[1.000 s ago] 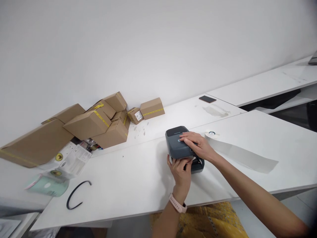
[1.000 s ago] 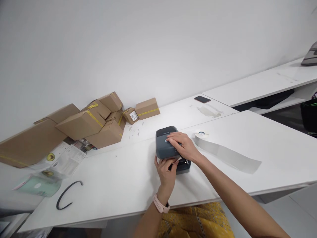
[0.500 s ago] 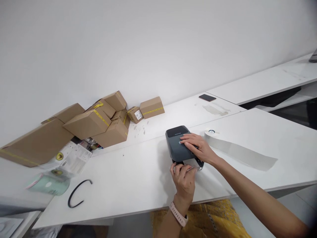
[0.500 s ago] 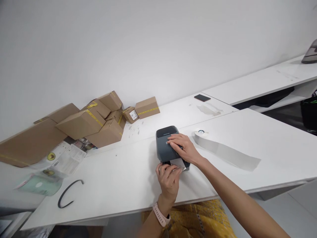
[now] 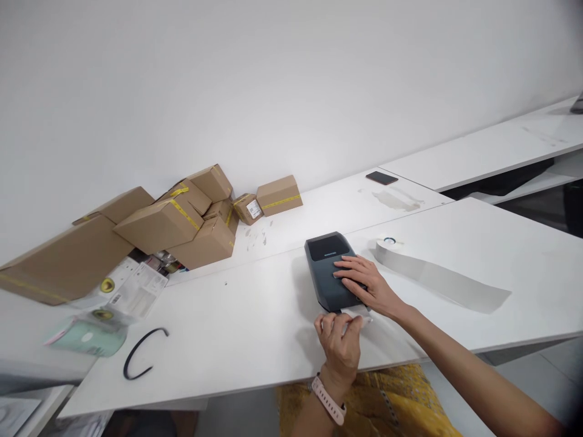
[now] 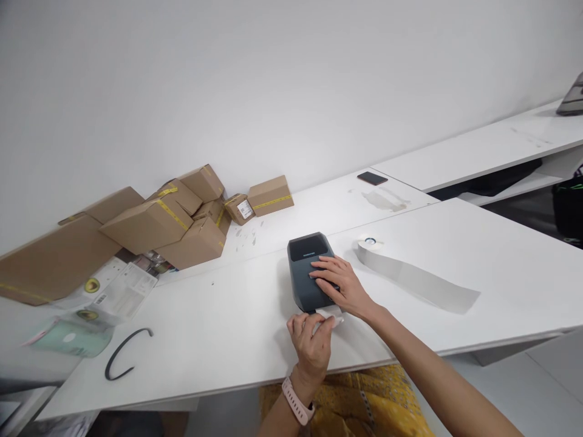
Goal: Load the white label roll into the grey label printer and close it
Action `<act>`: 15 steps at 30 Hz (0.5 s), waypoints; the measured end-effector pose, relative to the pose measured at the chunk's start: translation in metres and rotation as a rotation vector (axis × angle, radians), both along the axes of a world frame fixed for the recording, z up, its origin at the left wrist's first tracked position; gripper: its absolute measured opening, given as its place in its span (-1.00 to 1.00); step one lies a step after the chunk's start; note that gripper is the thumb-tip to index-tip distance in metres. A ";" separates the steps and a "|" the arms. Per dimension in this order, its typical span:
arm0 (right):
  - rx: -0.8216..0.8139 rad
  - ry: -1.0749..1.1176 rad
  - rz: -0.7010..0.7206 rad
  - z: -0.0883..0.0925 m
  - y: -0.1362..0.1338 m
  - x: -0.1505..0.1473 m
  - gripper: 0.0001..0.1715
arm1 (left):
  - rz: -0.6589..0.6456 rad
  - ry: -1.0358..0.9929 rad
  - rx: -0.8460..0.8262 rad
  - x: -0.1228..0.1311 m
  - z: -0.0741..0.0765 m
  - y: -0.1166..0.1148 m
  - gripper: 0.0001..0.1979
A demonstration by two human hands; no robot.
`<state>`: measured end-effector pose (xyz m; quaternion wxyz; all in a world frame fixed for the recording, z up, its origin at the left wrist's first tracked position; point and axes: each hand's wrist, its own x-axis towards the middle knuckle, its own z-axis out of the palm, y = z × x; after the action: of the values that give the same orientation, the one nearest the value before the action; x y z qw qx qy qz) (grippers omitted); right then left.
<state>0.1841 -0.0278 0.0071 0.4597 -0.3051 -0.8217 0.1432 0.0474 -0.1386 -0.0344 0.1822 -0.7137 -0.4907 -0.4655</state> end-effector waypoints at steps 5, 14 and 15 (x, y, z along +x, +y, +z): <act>-0.094 0.128 -0.022 -0.011 -0.008 -0.003 -0.75 | 0.013 0.005 -0.001 0.001 -0.001 0.001 -0.76; -0.797 0.616 -0.254 -0.022 -0.025 -0.016 0.04 | -0.026 -0.419 -0.211 -0.015 0.007 0.006 -0.57; -0.875 0.654 -0.260 -0.022 -0.026 -0.017 0.07 | 0.006 -0.620 -0.302 -0.016 0.011 0.012 -0.46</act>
<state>0.1671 -0.0539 -0.0151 0.5349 -0.5059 -0.4560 0.5001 0.0314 -0.1266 -0.0234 -0.0820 -0.5558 -0.5879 -0.5820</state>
